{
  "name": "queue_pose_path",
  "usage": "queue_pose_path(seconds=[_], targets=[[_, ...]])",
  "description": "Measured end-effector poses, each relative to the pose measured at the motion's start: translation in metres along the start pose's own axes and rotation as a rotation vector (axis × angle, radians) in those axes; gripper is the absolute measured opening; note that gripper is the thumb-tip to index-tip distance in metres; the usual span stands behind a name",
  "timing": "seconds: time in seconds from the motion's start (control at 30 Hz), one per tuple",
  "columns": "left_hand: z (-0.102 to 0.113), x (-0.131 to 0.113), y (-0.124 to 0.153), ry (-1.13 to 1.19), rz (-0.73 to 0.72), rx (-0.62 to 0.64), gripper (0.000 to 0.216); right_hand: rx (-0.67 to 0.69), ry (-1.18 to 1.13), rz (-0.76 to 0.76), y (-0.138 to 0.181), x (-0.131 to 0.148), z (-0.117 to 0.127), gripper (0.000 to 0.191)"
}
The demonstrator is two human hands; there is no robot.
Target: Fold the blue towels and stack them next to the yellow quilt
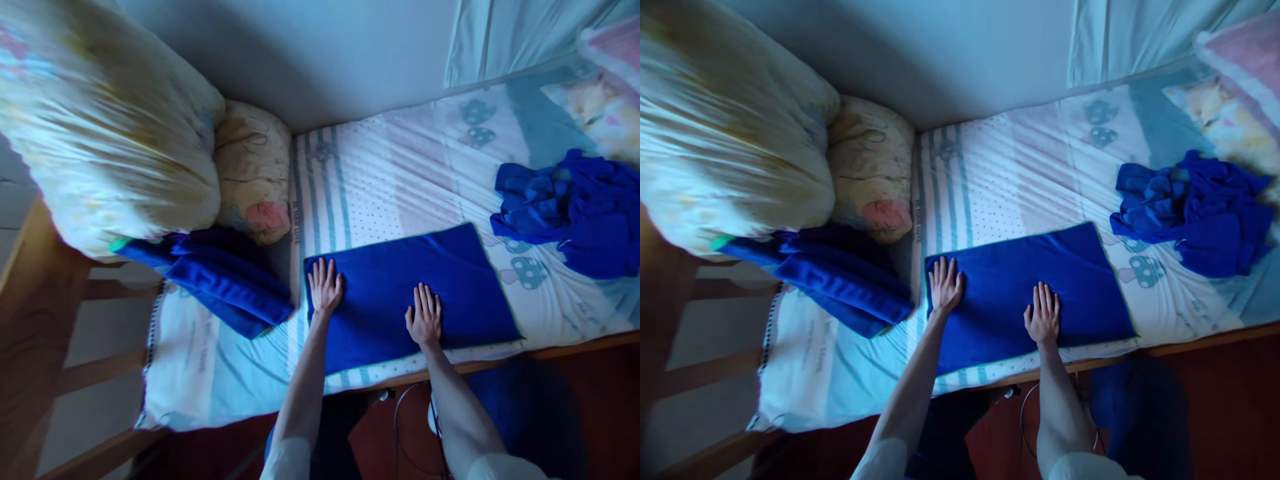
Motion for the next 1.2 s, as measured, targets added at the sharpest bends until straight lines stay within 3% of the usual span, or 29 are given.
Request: queue_pose_path(seconds=[0.1,0.17,0.23,0.37,0.5,1.07,1.2], targets=[[0.007,0.013,-0.011,0.004,0.15,-0.009,0.063,0.0,-0.007,-0.002,0.0,0.0,0.0,0.062],[0.011,0.005,-0.004,0.01,0.177,-0.036,0.064,0.007,-0.013,-0.004,0.001,0.001,0.001,0.062],[0.011,-0.019,0.02,0.037,0.128,-0.068,0.066,0.015,-0.016,-0.003,0.001,0.002,0.001,0.064],[-0.007,-0.084,0.099,0.129,-0.054,-0.027,0.061,0.033,-0.019,-0.019,0.001,0.003,0.003,0.067],[-0.015,-0.106,0.142,0.174,0.008,-0.117,0.059,0.07,-0.038,-0.045,0.001,0.004,0.003,0.068],[-0.015,-0.105,0.133,0.294,0.056,-0.19,0.06,0.083,0.025,-0.029,0.0,0.002,0.013,0.063],[-0.019,-0.104,0.133,0.353,0.069,-0.199,0.063,0.084,0.017,-0.006,-0.005,0.018,0.008,0.061]])
Point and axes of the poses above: each hand's wrist, its own y-axis away from the middle knuckle, its own z-axis out of the back of the hand, x = y × z, the point moved 5 cm from there along -y, towards the middle knuckle, and after that the axes turned 12 degrees about -y, right-handed, at the moved point
